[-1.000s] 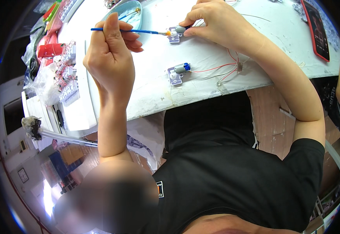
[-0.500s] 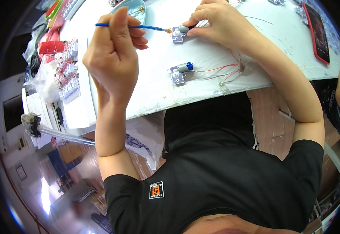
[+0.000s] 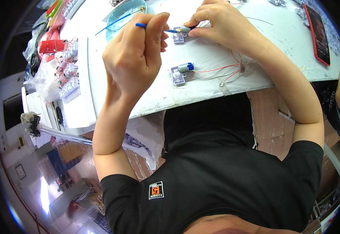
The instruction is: The recorder is assembling small electronic/mechanical toy components, including housing, motors, and wires, and applying adhesive.
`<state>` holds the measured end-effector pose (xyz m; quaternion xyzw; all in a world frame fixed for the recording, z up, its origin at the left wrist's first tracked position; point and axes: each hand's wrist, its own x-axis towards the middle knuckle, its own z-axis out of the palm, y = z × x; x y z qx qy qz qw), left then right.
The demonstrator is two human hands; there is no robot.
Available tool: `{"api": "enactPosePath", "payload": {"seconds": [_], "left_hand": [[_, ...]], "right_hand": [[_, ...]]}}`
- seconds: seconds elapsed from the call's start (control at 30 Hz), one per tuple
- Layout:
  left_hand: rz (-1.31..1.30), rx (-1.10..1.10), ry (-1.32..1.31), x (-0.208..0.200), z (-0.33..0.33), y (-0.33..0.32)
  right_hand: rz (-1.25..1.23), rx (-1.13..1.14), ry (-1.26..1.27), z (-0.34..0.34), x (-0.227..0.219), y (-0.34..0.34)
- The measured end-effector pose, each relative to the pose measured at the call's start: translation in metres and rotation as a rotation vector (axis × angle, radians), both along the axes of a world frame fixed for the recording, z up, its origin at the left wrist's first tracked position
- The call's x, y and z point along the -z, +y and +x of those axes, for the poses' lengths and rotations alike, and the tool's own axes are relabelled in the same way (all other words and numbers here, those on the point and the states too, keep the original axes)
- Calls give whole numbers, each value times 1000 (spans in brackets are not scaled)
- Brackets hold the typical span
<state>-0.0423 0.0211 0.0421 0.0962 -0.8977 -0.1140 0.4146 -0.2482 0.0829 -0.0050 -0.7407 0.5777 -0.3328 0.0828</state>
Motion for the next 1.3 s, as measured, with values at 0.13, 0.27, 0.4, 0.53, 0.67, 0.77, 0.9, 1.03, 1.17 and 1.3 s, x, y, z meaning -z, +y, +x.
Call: {"api": "enactPosePath", "payload": {"seconds": [0.13, 0.27, 0.4, 0.53, 0.67, 0.77, 0.9, 1.03, 1.17, 1.3], "left_hand": [[-34, 23, -26, 2, 7, 0], [-25, 28, -35, 3, 14, -2], [-69, -16, -140, -6, 19, 1], [-59, -19, -50, -1, 21, -8], [5, 26, 12, -2, 18, -6], [-11, 29, -1, 0, 17, -8], [31, -28, -5, 0, 24, -12], [2, 18, 12, 2, 20, -14], [169, -106, 79, -4, 25, -20], [299, -329, 356, -34, 69, -49]], "right_hand": [[6, -17, -18, -1, 0, -1], [16, -15, -30, 1, -2, 0], [-3, -7, -46, 0, -1, 0], [23, -1, -38, 2, -6, 2], [13, -9, -41, 1, -5, 2], [17, -10, -27, -1, -2, 2], [15, -8, -53, 2, -6, 3], [-4, -40, -36, 0, -3, 0], [-4, 5, -11, -8, 10, 1], [-38, 32, -24, 2, 12, -2]]}}
